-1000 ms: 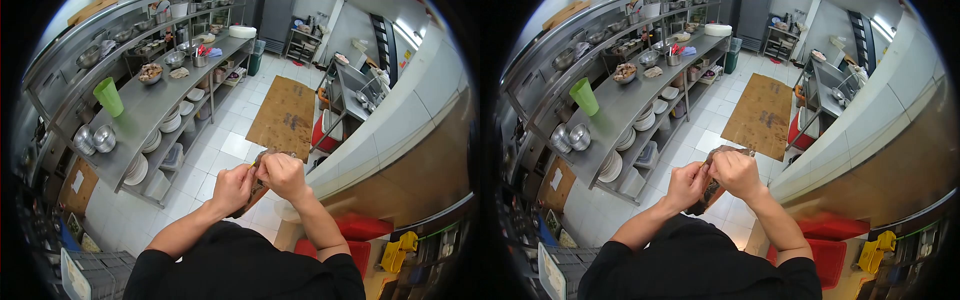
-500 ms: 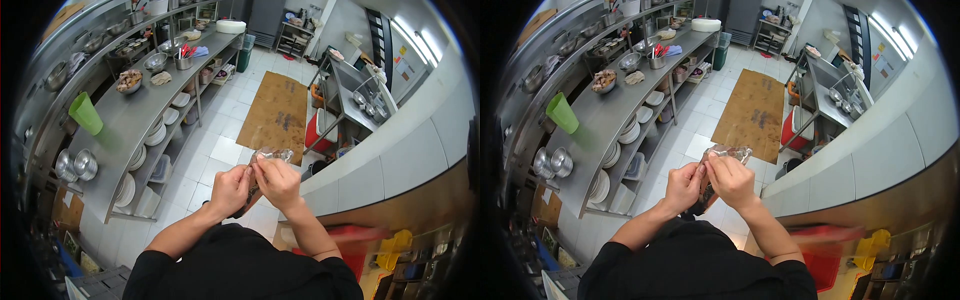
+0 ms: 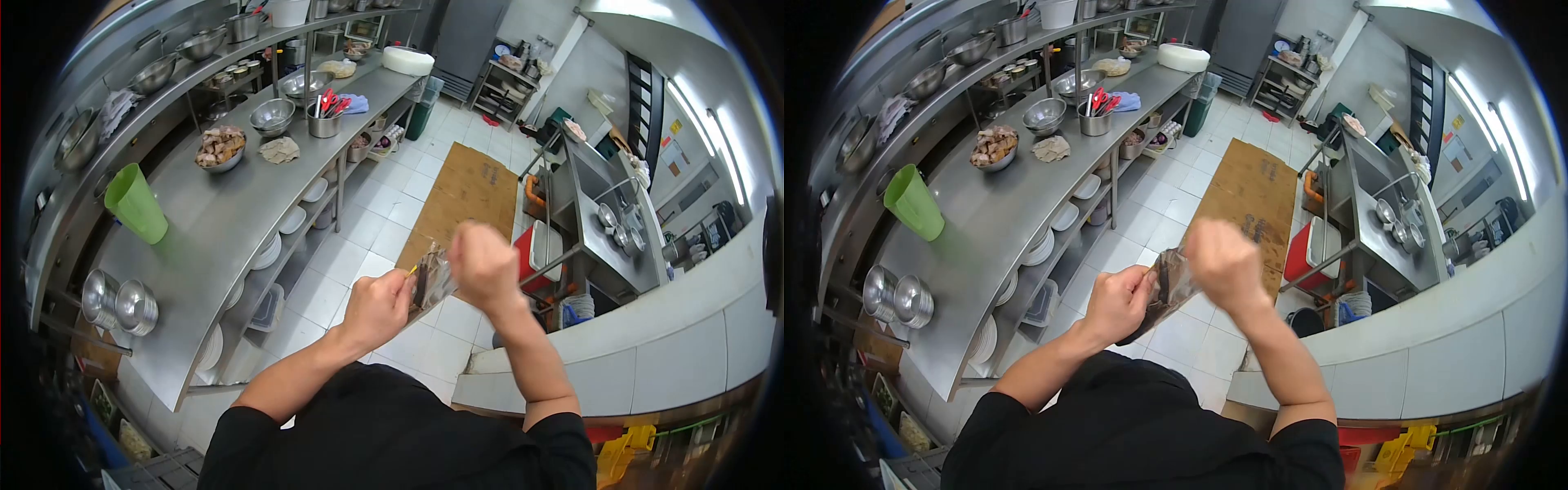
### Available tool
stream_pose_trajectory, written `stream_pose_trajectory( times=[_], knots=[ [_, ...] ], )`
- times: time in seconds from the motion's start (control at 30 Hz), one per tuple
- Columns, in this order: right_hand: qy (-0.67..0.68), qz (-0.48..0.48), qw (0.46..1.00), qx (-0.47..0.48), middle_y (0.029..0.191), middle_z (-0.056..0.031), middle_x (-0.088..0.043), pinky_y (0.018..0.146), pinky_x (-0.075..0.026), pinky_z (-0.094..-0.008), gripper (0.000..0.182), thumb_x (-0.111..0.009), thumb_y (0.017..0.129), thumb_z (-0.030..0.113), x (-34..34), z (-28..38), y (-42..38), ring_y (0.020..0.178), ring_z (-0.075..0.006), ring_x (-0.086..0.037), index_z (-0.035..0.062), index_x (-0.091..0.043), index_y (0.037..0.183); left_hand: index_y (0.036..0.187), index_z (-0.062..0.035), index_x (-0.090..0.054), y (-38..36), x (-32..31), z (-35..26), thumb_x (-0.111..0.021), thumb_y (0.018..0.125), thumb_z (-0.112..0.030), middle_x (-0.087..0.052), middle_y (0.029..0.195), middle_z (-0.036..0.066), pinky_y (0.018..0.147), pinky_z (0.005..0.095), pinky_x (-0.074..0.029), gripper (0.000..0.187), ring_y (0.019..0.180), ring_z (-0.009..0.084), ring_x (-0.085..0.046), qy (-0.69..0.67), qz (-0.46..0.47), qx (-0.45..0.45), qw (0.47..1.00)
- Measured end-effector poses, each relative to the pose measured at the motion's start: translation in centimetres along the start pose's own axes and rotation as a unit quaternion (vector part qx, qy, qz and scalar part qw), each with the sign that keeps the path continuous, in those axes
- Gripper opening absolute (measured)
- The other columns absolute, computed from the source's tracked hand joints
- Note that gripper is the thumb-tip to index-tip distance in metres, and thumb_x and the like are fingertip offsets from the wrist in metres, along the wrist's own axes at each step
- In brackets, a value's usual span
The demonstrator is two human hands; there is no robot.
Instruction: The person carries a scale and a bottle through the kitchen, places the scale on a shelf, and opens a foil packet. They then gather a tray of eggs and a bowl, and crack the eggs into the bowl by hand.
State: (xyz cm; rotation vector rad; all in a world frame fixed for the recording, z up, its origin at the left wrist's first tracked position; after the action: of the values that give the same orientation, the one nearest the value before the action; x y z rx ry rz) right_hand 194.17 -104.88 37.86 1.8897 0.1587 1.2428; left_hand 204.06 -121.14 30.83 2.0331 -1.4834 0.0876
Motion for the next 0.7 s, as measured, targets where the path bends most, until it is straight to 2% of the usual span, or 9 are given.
stream_pose_trajectory(
  times=[0.1,0.13,0.17,0.2,0.23,0.3,0.43,0.63,0.7],
  knots=[
    [0.064,-0.050,0.997,-0.007,0.076,-0.0102,-0.062,0.055,-0.051,-0.0341,0.016,-0.075,0.082,0.002,-1.3,-3.1,3.8,0.063,-0.0253,-0.063,0.0038,-0.064,0.094,0.092,0.0022,-0.073,2.2,0.7,3.3,-0.061,0.101,-0.013,-0.063,0.059,0.015,0.049,0.0361,-0.044,0.021,0.048,0.0197,-0.059,-0.040,-0.028,0.027,0.998],
    [0.158,-0.024,0.987,-0.030,0.077,-0.0096,-0.063,0.055,-0.051,-0.0329,0.019,-0.077,0.083,0.004,-2.0,-3.0,4.2,0.062,-0.0232,-0.063,0.0036,-0.066,0.098,0.092,0.0022,-0.073,3.2,1.0,3.7,-0.061,0.101,-0.013,-0.063,0.059,0.015,0.049,0.0361,-0.044,0.021,0.048,0.0197,-0.059,-0.037,-0.032,0.029,0.998],
    [0.252,0.003,0.966,-0.051,0.078,-0.0089,-0.065,0.055,-0.052,-0.0317,0.022,-0.078,0.083,0.006,-2.6,-2.6,4.5,0.061,-0.0210,-0.063,0.0033,-0.068,0.102,0.089,0.0019,-0.071,4.1,1.6,3.9,-0.062,0.101,-0.013,-0.064,0.061,0.016,0.050,0.0381,-0.046,0.021,0.050,0.0261,-0.061,-0.035,-0.033,0.061,0.997],
    [0.248,0.039,0.967,-0.031,0.080,-0.0073,-0.066,0.055,-0.054,-0.0309,0.027,-0.081,0.084,0.009,-3.3,-2.0,4.9,0.061,-0.0170,-0.064,0.0039,-0.070,0.108,0.087,0.0016,-0.070,5.0,2.0,4.4,-0.062,0.100,-0.013,-0.064,0.062,0.017,0.051,0.0401,-0.048,0.021,0.051,0.0326,-0.064,-0.034,-0.035,0.094,0.994],
    [0.262,0.042,0.964,-0.029,0.080,-0.0067,-0.066,0.056,-0.054,-0.0303,0.030,-0.084,0.081,0.012,-4.9,-1.2,5.1,0.062,-0.0190,-0.066,0.0044,-0.071,0.107,0.087,0.0016,-0.070,5.9,2.0,5.0,-0.062,0.100,-0.013,-0.064,0.062,0.017,0.051,0.0401,-0.048,0.021,0.051,0.0326,-0.064,-0.030,-0.039,0.098,0.994],
    [0.214,-0.052,0.975,0.010,0.081,-0.0062,-0.066,0.054,-0.053,-0.0307,0.029,-0.085,0.081,0.012,-9.7,-0.9,5.0,0.062,-0.0211,-0.065,0.0040,-0.071,0.105,0.087,0.0019,-0.070,7.9,1.8,6.2,-0.063,0.100,-0.014,-0.063,0.061,0.018,0.051,0.0395,-0.048,0.021,0.050,0.0306,-0.063,-0.052,-0.066,0.090,0.992],
    [0.224,-0.091,0.969,0.053,0.089,-0.0082,-0.067,0.059,-0.055,-0.0331,0.024,-0.079,0.082,0.010,-16.5,-4.5,6.7,0.070,-0.0220,-0.068,0.0026,-0.070,0.104,0.086,0.0021,-0.070,12.7,1.0,8.8,-0.063,0.100,-0.014,-0.061,0.061,0.020,0.050,0.0405,-0.046,0.022,0.050,0.0311,-0.063,-0.025,-0.075,0.101,0.992],
    [0.231,-0.055,0.955,0.176,0.085,-0.0080,-0.063,0.060,-0.054,-0.0342,0.015,-0.073,0.081,0.007,-20.9,-11.9,15.1,0.072,-0.0243,-0.066,0.0022,-0.066,0.094,0.087,0.0000,-0.070,20.5,0.7,11.3,-0.064,0.098,-0.013,-0.059,0.061,0.020,0.051,0.0416,-0.045,0.018,0.051,0.0356,-0.059,0.044,-0.093,0.100,0.990],
    [0.215,0.018,0.951,0.222,0.082,-0.0074,-0.060,0.062,-0.053,-0.0348,0.014,-0.073,0.081,0.009,-21.3,-14.0,19.0,0.074,-0.0240,-0.065,0.0043,-0.061,0.088,0.089,-0.0006,-0.070,22.8,1.2,12.0,-0.064,0.098,-0.012,-0.059,0.062,0.019,0.051,0.0417,-0.045,0.016,0.052,0.0358,-0.058,0.065,-0.089,0.086,0.990]
  ],
)
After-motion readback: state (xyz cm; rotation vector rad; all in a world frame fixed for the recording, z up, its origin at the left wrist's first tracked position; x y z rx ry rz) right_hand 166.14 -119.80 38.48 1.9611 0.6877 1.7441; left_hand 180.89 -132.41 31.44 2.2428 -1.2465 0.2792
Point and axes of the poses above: each hand's wrist, its own y-axis towards the middle knuckle, its own x-axis out of the back of the hand, z = x × y, the point moved 1 cm from there along y, towards the middle knuckle
